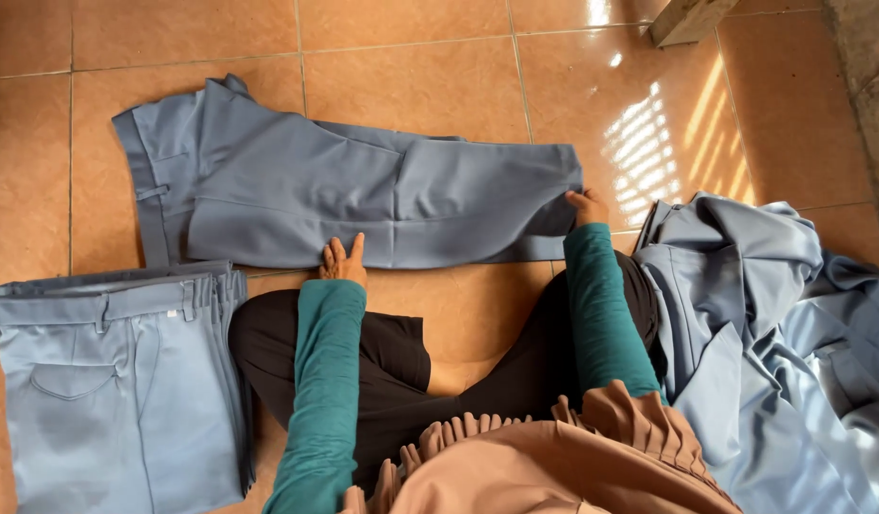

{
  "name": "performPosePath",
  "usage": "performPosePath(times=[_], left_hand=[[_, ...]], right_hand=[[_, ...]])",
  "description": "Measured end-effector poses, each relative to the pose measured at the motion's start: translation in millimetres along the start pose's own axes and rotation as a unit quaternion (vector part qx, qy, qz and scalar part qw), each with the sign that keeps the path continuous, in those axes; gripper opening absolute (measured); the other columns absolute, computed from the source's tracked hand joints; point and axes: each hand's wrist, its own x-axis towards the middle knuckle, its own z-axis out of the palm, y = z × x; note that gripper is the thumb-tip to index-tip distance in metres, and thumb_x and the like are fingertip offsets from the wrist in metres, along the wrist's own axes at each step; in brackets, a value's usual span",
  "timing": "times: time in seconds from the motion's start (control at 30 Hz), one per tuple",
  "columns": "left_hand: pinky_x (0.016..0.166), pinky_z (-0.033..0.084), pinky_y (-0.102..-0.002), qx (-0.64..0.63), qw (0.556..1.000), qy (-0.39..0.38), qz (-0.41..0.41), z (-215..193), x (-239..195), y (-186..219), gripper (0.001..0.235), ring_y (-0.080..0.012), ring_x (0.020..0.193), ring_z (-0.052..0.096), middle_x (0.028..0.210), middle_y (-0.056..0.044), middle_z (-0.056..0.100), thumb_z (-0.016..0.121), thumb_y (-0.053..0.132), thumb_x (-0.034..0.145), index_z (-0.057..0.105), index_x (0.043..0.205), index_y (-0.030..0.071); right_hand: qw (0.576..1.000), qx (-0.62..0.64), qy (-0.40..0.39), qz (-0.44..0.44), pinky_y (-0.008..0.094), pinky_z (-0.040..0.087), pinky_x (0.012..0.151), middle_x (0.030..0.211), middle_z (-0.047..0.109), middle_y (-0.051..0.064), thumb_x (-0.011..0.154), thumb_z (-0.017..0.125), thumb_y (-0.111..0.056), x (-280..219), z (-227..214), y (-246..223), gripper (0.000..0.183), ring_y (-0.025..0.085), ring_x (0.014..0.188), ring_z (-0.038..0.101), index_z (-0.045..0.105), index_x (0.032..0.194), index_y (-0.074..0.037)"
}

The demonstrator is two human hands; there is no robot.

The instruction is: The person sits on a tiled floor and folds several pairs of light blue trousers by hand. They smooth each pair, fold the legs together, and then fold the garment into a compact rectangle before stacking it with the others.

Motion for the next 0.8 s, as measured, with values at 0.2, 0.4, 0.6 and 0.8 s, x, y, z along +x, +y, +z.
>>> performPosePath(times=[0.2, 0.4, 0.6, 0.8], left_hand=[[0.117, 0.036, -0.046, 0.019, 0.999, 0.004, 0.037, -20.4, -19.7, 11.6, 0.084, -0.0362, 0.158, -0.001, 0.172, -0.010, 0.001, 0.058, 0.024, 0.101, 0.005, 0.164, 0.041], [0.116, 0.031, -0.050, -0.090, 0.995, 0.038, 0.014, -52.4, -28.7, 20.1, 0.071, -0.0271, 0.152, 0.029, 0.168, 0.004, 0.023, 0.049, 0.029, 0.093, 0.026, 0.157, 0.047], [0.112, 0.045, -0.039, -0.219, 0.964, 0.144, 0.050, -111.0, 37.5, 40.1, 0.042, -0.0212, 0.134, 0.055, 0.144, 0.003, 0.059, 0.038, 0.025, 0.103, 0.057, 0.138, 0.041], [0.122, 0.037, -0.041, -0.103, 0.987, 0.078, 0.097, -125.9, 153.4, 80.4, 0.041, -0.0170, 0.152, 0.032, 0.167, 0.005, 0.029, 0.029, 0.033, 0.112, 0.039, 0.149, 0.046]], right_hand=[[0.919, -0.385, 0.043, 0.071, 0.045, 0.052, 0.099, 0.116, 0.073, 0.009, 0.081, 0.079, -0.051, 81.2, -28.2, 97.0, 0.050, 0.030, 0.120, 0.064, 0.073, 0.123, -0.025], [0.896, -0.426, 0.073, 0.103, 0.066, 0.040, 0.102, 0.141, 0.045, 0.010, 0.081, 0.084, -0.055, -60.1, 17.1, -65.7, 0.079, 0.037, 0.134, 0.040, 0.049, 0.144, -0.022], [0.910, -0.396, -0.002, 0.120, 0.056, 0.050, 0.101, 0.125, 0.067, 0.018, 0.075, 0.089, -0.035, -54.8, 11.2, -79.7, 0.072, 0.040, 0.124, 0.060, 0.055, 0.133, -0.012], [0.870, -0.483, -0.049, 0.087, 0.054, 0.054, 0.097, 0.113, 0.075, 0.018, 0.079, 0.074, -0.028, 31.5, -26.6, 19.0, 0.045, 0.040, 0.116, 0.067, 0.074, 0.121, -0.012]])
